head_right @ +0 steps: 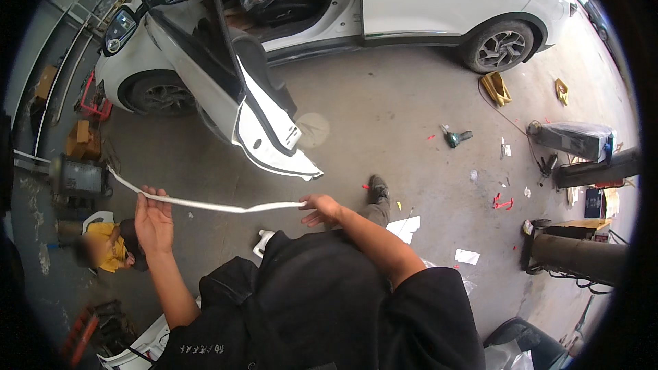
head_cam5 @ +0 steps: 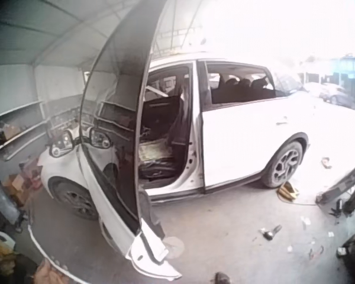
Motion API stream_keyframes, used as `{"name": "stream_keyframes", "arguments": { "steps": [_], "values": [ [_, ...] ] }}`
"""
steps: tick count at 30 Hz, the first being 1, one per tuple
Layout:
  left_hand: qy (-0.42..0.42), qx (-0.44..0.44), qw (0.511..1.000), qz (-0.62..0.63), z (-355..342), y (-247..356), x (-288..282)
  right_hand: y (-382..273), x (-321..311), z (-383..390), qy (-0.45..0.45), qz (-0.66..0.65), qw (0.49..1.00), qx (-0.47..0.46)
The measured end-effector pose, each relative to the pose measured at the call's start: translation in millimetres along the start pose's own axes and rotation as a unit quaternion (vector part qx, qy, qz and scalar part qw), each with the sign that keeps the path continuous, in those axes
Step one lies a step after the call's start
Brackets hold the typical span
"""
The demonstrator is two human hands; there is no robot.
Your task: The person removes a black rubber seal from the car door frame and then installs a white trim piece along the door edge. They use a yellow utility knife to cut the trim to length and press it into place along the door's perimeter.
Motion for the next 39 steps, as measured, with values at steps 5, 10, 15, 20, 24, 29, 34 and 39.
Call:
{"name": "stream_keyframes", "arguments": {
  "steps": [5, 10, 15, 20, 24, 29, 34, 39],
  "values": [
    [0.129, -0.035, 0.988, -0.078, 4.0, -35.7, -85.2, 26.2, -87.4, -38.9, 0.203, 0.043, 0.972, -0.107],
    [0.293, -0.156, 0.940, -0.076, 42.3, -161.0, -229.9, -2.4, -159.6, -1.2, 0.402, 0.073, 0.876, -0.255],
    [0.359, -0.279, 0.890, -0.022, 92.0, -274.1, -318.3, -74.4, -140.0, 64.0, 0.419, 0.083, 0.830, -0.358],
    [0.331, -0.335, 0.882, 0.013, 103.9, -329.6, -313.8, -128.9, -102.0, 109.0, 0.371, 0.028, 0.814, -0.445],
    [0.333, -0.350, 0.873, 0.065, 104.4, -368.4, -316.6, -152.9, -64.2, 140.7, 0.290, -0.010, 0.832, -0.473],
    [0.349, -0.335, 0.865, 0.131, 108.3, -391.6, -318.2, -174.6, 0.5, 185.0, 0.228, 0.095, 0.807, -0.536],
    [0.336, -0.341, 0.863, 0.160, 109.9, -409.9, -324.4, -185.1, 79.7, 209.7, 0.154, 0.169, 0.803, -0.551],
    [0.317, -0.353, 0.864, 0.169, 108.0, -417.0, -314.2, -195.5, 118.0, 211.5, 0.104, 0.198, 0.798, -0.559]
  ]
}}
Point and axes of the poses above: each hand's wrist, its own z-axis away from the middle knuckle, its own x-axis out of the palm, y = z × x, the point moved 8 cm from there along -z, towards the middle knuckle, and after that the axes turned 3 degrees about y, right-handed, at the moved point
